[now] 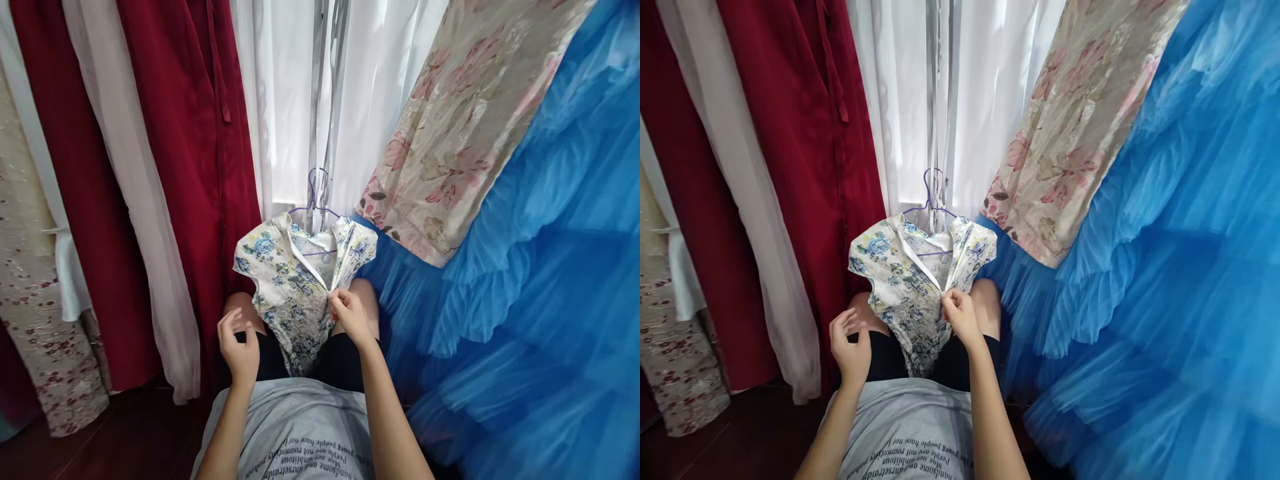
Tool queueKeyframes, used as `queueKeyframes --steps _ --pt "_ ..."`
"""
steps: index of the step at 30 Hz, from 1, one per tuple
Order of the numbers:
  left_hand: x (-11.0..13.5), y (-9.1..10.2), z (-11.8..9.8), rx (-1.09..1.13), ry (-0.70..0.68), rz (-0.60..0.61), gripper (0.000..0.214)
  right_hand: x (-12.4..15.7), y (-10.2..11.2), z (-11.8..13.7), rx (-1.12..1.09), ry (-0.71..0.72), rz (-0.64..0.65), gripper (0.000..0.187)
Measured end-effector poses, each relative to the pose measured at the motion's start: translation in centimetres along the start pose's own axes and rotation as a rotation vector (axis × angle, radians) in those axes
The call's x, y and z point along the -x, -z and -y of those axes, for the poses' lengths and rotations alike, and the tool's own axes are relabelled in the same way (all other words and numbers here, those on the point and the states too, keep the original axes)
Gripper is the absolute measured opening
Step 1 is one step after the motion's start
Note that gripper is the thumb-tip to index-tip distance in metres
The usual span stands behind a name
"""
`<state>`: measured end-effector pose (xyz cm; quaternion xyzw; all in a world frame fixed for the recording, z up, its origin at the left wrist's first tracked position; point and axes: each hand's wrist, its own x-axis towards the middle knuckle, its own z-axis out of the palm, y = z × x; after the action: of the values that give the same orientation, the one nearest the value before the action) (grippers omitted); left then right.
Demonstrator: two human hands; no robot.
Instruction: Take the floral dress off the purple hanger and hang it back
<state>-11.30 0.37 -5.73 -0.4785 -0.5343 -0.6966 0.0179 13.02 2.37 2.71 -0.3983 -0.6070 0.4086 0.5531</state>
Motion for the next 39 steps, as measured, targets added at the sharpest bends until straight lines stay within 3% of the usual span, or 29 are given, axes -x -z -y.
queueKeyframes --steps 3,6,9,13,17,19,22,24,27,30,33,35,39 --pt "0.7 -1.2 -3.6 0.073 -0.102 0.161 0.02 0.7 -0.3 1.6 0.048 0.006 0.083 0.028" --pt "1.5 -3.7 -6.7 0.195 -0.122 0.371 0.032 1.5 -0.9 2.7 0.104 0.049 0.136 0.024" --pt "1.9 -5.2 -8.4 0.291 -0.095 0.421 0.02 2.0 -1.5 3.6 0.143 0.115 0.159 0.021" --pt "1.7 -5.1 -9.2 0.333 -0.057 0.448 0.018 1.7 -1.8 5.0 0.281 0.166 0.194 0.018" --pt "1.0 -5.1 -9.3 0.296 -0.069 0.49 0.009 0.4 -1.2 6.2 0.577 0.243 0.207 0.017" --pt "0.7 -5.3 -9.2 0.241 -0.1 0.54 0.002 -1.0 -0.5 6.4 0.704 0.306 0.208 0.018" --pt "0.4 -5.7 -9.2 0.176 -0.119 0.646 0.008 -4.7 0.3 6.8 0.757 0.353 0.157 0.023" --pt "0.6 -6.0 -9.2 0.13 -0.121 0.705 0.01 -8.0 0.6 7.5 0.682 0.285 0.083 0.03" --pt "1.1 -6.3 -8.9 0.022 -0.169 0.775 0.014 -12.6 0.4 9.8 0.412 0.054 -0.004 0.028" --pt "1.1 -6.4 -8.0 -0.059 -0.246 0.815 0.015 -15.3 -0.3 12.5 0.184 -0.107 -0.066 0.023" --pt "-0.6 -6.4 -7.3 -0.043 -0.276 0.873 0.01 -15.1 -0.6 13.9 0.059 -0.129 -0.083 0.021" --pt "-3.0 -6.6 -7.7 0.02 -0.257 0.882 0.007 -13.9 -0.6 13.9 -0.033 -0.106 -0.063 0.021" --pt "-9.9 -7.8 -11.4 0.146 -0.301 0.597 0.029 -11.2 -0.4 13.4 -0.119 -0.033 0.017 0.019"
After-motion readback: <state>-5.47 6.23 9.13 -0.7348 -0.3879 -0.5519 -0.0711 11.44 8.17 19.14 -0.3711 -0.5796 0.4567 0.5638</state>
